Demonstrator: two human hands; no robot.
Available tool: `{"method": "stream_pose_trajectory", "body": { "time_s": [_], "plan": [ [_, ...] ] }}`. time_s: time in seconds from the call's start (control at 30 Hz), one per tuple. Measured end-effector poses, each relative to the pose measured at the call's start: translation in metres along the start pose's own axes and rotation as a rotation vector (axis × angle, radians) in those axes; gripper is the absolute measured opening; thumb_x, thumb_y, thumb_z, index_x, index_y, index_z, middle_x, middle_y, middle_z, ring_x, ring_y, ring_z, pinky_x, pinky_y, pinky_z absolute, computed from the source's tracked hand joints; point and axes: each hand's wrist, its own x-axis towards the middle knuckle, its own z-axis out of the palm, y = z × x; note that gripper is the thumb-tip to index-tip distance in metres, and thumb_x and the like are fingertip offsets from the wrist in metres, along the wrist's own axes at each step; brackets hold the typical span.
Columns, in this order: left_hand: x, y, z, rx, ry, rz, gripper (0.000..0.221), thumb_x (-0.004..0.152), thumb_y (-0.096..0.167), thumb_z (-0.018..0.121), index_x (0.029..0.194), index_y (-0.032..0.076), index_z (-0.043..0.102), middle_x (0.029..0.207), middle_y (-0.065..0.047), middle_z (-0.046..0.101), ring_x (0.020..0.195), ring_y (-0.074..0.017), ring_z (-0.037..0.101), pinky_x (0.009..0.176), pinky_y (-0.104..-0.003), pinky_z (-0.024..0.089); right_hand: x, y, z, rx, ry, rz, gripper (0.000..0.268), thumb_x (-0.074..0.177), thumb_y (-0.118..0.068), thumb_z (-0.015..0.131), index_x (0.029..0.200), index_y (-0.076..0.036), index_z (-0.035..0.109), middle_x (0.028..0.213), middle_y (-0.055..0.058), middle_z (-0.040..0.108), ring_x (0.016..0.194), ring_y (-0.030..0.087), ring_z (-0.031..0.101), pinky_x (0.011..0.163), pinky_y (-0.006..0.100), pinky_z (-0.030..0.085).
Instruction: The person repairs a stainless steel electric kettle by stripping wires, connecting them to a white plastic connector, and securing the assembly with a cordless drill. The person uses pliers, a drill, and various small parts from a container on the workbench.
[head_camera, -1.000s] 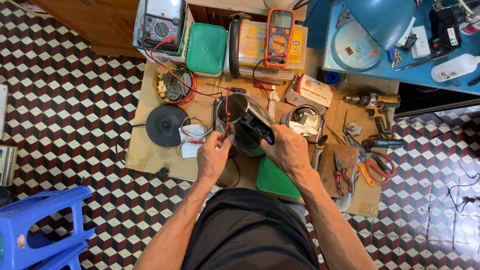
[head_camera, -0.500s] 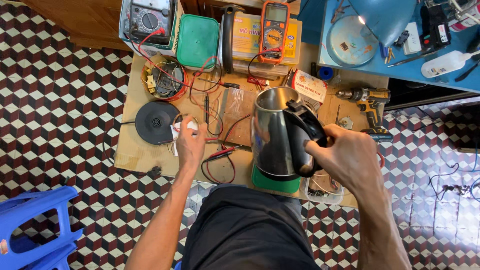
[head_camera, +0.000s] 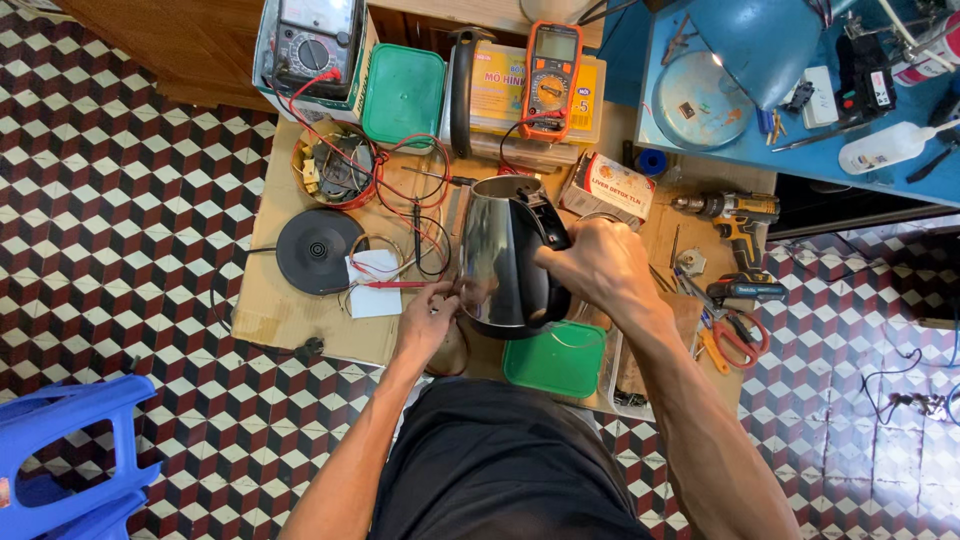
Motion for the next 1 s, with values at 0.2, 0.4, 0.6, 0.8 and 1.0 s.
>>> {"method": "stream_pose_trajectory", "body": {
  "time_s": [0.2,0.4,0.6,0.8,1.0],
  "plan": [
    [-0.002,-0.004,0.007,-0.112,-0.239,0.049,0.053,0.088,0.023,0.067,0.139,0.013,0.059,0.093,-0.009,0.076,0.074,-0.0222,0.07,0.069,-0.036,0.056,0.06,-0.003,0.03,-0.067,-0.114,-0.003,0.05,0.069,-0.042,0.078,0.078,0.007,0.073,0.077,0.024,0.071,0.073,0.037,0.072,0.072,0.047,0.058],
    [0.011,0.007,0.023,0.103,-0.247,0.024,0.059,0.086,0.022,0.06,0.144,0.016,0.054,0.078,-0.01,0.074,0.072,-0.0229,0.074,0.071,-0.037,0.057,0.1,0.007,0.054,0.016,-0.091,0.066,0.055,0.066,-0.049,0.08,0.078,0.004,0.074,0.083,0.025,0.072,0.082,0.038,0.072,0.076,0.048,0.056],
    [0.022,0.015,0.021,0.263,-0.266,0.077,0.046,0.085,0.018,0.057,0.129,0.019,0.071,0.084,-0.008,0.074,0.08,-0.0278,0.073,0.075,-0.041,0.056,0.102,0.018,0.058,0.099,-0.06,0.057,0.072,0.078,-0.063,0.073,0.079,0.01,0.073,0.079,0.028,0.072,0.078,0.038,0.073,0.076,0.049,0.057],
    [0.031,0.014,0.022,0.171,-0.185,0.057,0.053,0.087,0.021,0.065,0.139,0.012,0.06,0.084,-0.012,0.075,0.078,-0.0254,0.072,0.072,-0.039,0.055,0.067,0.073,0.027,1.064,-0.158,0.095,0.062,0.098,-0.048,0.07,0.125,0.007,0.06,0.085,0.014,0.066,0.069,0.019,0.058,0.059,0.031,0.044],
    [0.027,0.029,0.02,-0.18,-0.232,0.052,0.037,0.093,0.021,0.064,0.127,0.006,0.068,0.085,-0.004,0.075,0.072,-0.0097,0.066,0.066,-0.029,0.054,0.015,0.1,0.054,1.486,-0.062,0.129,0.057,0.093,-0.022,0.067,0.144,0.0,0.051,0.111,0.014,0.07,0.071,0.012,0.062,0.058,0.023,0.049]
  ]
}}
